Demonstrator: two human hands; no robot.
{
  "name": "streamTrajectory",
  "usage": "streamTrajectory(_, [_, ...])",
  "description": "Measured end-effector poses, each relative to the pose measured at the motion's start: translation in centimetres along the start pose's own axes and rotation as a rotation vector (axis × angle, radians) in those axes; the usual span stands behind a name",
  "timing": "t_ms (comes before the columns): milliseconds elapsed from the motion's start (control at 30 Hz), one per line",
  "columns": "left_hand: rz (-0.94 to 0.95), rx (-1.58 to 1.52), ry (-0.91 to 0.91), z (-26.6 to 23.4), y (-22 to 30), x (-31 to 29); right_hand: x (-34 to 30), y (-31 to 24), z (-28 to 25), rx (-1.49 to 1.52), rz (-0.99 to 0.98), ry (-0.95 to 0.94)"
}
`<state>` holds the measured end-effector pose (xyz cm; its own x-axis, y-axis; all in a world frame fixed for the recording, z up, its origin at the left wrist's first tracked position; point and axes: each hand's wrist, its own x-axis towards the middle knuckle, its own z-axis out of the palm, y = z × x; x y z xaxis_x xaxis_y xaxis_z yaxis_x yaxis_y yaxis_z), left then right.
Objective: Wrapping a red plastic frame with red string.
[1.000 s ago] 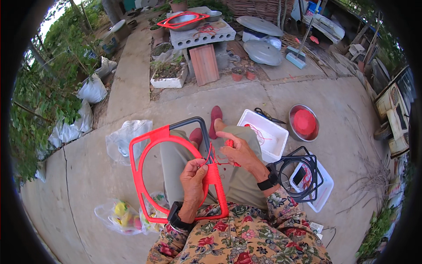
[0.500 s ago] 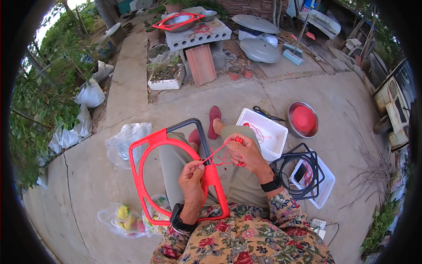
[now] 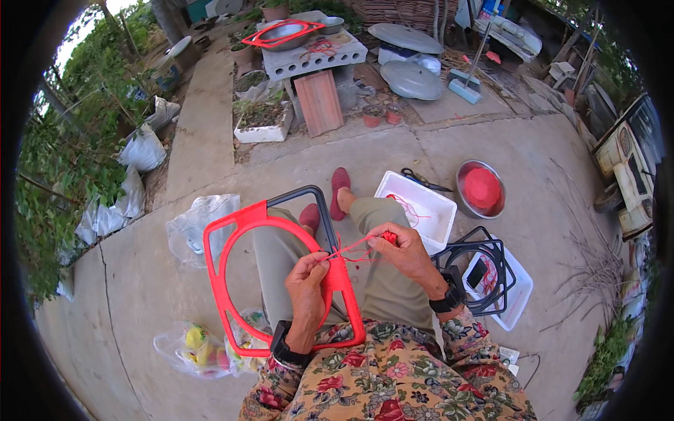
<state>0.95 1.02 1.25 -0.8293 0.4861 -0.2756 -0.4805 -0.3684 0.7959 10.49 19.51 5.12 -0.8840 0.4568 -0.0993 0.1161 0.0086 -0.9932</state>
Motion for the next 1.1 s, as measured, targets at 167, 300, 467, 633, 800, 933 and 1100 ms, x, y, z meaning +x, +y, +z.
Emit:
streamTrajectory(167, [0.015,0.02,0.01,0.2,0.0,0.0,-0.1,-0.9,-1.2,-0.278,-0.249,-0.031])
streamTrajectory(300, [0.004,0.034,0.024,0.1,-0.2,0.0,0.8,-1.0,-1.8,-0.459,-0.433,-0.035])
streamTrajectory(467, [-0.045,-0.002,0.077,0.0,-0.1,0.3,1.1,-3.0,-2.2,-0.728,-0.6,-0.129])
streamTrajectory(633, [-0.036,-0.064,0.081,0.5,-0.1,0.7,0.8,-2.9,-2.4,-0.759,-0.585,-0.156])
streamTrajectory(800, [0.092,-0.045,0.102,0.4,-0.9,0.9,0.5,-3.6,-2.3,-0.753,-0.571,-0.129])
streamTrajectory(933, [-0.103,-0.081,0.155,1.2,0.3,0.9,0.4,-3.9,-2.4,-0.795,-0.564,-0.165])
streamTrajectory(1100, [-0.347,-0.137,-0.086,1.0,1.1,1.5,0.3,-3.7,-2.7,-0.809,-0.55,-0.179])
